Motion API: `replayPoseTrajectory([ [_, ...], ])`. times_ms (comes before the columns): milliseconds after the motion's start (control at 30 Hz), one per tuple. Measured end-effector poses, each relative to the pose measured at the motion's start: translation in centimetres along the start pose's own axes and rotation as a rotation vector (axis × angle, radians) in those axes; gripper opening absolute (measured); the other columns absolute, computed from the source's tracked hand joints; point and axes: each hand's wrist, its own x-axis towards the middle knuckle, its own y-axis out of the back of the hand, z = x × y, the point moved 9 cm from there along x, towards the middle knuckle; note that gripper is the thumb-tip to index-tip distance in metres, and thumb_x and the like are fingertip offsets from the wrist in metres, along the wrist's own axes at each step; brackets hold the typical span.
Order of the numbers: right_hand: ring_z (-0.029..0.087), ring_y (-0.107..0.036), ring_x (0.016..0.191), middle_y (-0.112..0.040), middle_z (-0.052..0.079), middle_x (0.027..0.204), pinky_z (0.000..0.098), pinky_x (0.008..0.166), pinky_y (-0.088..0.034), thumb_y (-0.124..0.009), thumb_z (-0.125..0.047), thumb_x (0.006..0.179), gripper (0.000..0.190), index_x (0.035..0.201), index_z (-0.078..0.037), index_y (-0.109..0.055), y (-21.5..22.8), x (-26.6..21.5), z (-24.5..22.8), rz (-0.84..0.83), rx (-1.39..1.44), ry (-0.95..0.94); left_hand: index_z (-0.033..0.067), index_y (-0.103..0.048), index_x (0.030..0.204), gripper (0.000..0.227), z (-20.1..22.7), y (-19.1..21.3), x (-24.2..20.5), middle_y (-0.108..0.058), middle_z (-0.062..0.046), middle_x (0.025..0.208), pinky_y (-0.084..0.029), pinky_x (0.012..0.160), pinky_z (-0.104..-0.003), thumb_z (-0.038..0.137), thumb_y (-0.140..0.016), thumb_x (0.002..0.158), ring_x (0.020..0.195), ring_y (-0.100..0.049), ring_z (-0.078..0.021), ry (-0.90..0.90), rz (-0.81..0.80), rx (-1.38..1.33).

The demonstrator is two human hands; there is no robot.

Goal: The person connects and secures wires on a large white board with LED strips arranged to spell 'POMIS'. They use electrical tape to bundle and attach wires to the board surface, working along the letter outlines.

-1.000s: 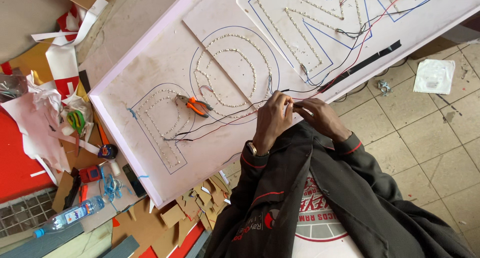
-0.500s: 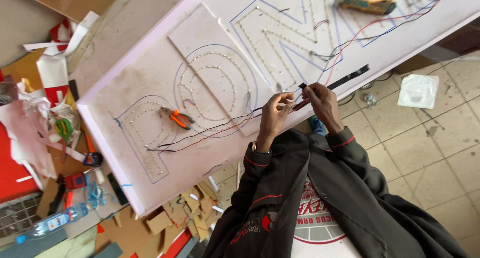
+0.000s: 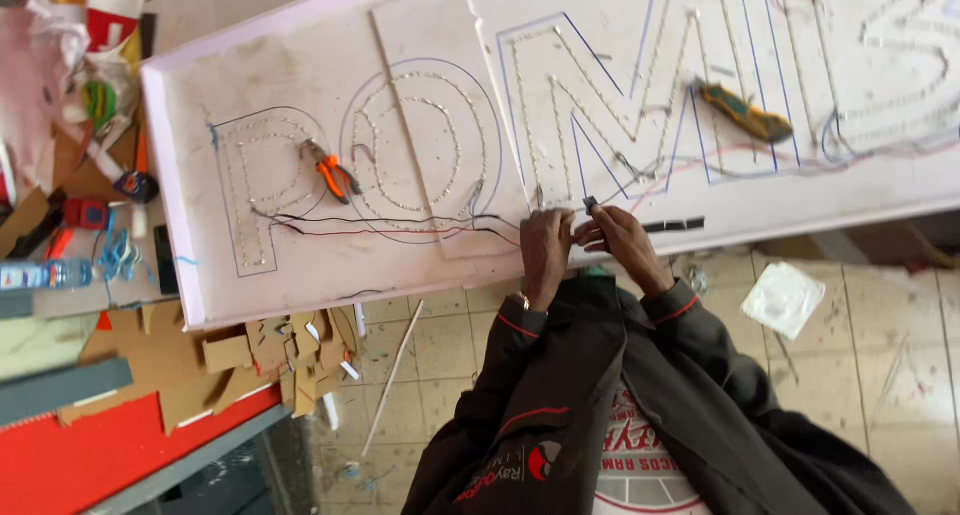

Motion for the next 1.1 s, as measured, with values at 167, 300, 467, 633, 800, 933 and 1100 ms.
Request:
replayPoseTrajectory([
  [167, 0.02, -0.069, 0.075, -0.066, 0.015, 0.089, 0.0306, 0.069, -0.058, -0.05, -0.023, 0.1, 0.028, 0.108, 0.003, -0.056, -0.1, 2.0, 0.4, 0.032, 0.08, 0.028, 0.0172, -0.063, 0.105, 0.013, -2.6, -1.1, -0.5, -0.065, -0.003, 0.087, -0.044, 0.084, -0.038, 0.015, -0.054, 0.097, 0.085, -0.061, -0.0256, -0.004, 0.057, 0.032],
  [300, 0.02, -0.067, 0.076, -0.067, 0.018, 0.091, 0.0288, 0.068, -0.055, -0.049, -0.02, 0.101, 0.023, 0.102, 0.001, -0.056, -0.3, 1.1, -0.9, 0.081, 0.081, 0.113, 0.0116, -0.06, 0.096, 0.01, -1.3, -0.2, 0.0, -0.063, -0.007, 0.081, -0.045, 0.082, -0.039, 0.01, -0.05, 0.098, 0.081, -0.062, -0.0314, 0.008, 0.048, -0.052],
  [467, 0.024, -0.069, 0.075, -0.067, 0.019, 0.089, 0.0352, 0.07, -0.057, -0.057, -0.015, 0.097, 0.017, 0.1, 0.001, -0.062, 0.1, 2.6, 1.9, 0.014, 0.016, 0.096, 0.0138, -0.051, 0.097, 0.008, -1.3, -0.7, 0.0, -0.057, -0.008, 0.08, -0.044, 0.083, -0.041, 0.006, -0.048, 0.096, 0.08, -0.059, -0.0313, -0.011, 0.051, -0.042],
  [633, 0.026, -0.068, 0.074, -0.067, 0.018, 0.089, 0.0353, 0.065, -0.056, -0.063, -0.012, 0.092, 0.018, 0.102, 0.002, -0.06, -1.1, 2.7, 0.8, 0.038, 0.129, 0.091, 0.0125, -0.049, 0.096, 0.014, -0.6, -1.1, 0.3, -0.052, -0.007, 0.076, -0.042, 0.082, -0.039, 0.019, -0.039, 0.103, 0.076, -0.058, -0.0269, -0.026, 0.014, -0.016],
  [800, 0.022, -0.067, 0.078, -0.064, 0.013, 0.091, 0.032, 0.066, -0.055, -0.061, -0.009, 0.094, 0.014, 0.103, 0.001, -0.057, -1.4, 4.1, 2.4, -0.018, 0.246, 0.102, 0.0105, -0.046, 0.101, 0.005, -1.8, -1.5, 0.2, -0.053, -0.008, 0.075, -0.043, 0.08, -0.042, 0.014, -0.042, 0.1, 0.076, -0.06, -0.0307, 0.03, 0.052, 0.004],
  [933, 0.02, -0.066, 0.079, -0.063, 0.01, 0.093, 0.0281, 0.064, -0.054, -0.059, -0.008, 0.094, 0.011, 0.103, -0.003, -0.057, -0.9, 5.2, 3.4, -0.051, 0.289, 0.069, 0.0066, -0.043, 0.11, 0.013, -0.6, 0.1, 0.4, -0.059, -0.012, 0.08, -0.044, 0.081, -0.043, 0.012, -0.045, 0.098, 0.078, -0.062, -0.0329, 0.078, 0.059, -0.036],
  [1100, 0.022, -0.066, 0.077, -0.063, 0.011, 0.086, 0.033, 0.067, -0.055, -0.061, -0.008, 0.094, 0.01, 0.1, 0.0, -0.059, -0.7, 5.7, 3.4, -0.091, 0.335, 0.094, 0.0102, -0.051, 0.117, 0.018, 0.0, 0.3, 1.0, -0.064, -0.011, 0.092, -0.044, 0.08, -0.042, 0.017, -0.043, 0.101, 0.086, -0.064, -0.0325, 0.03, 0.028, -0.067],
])
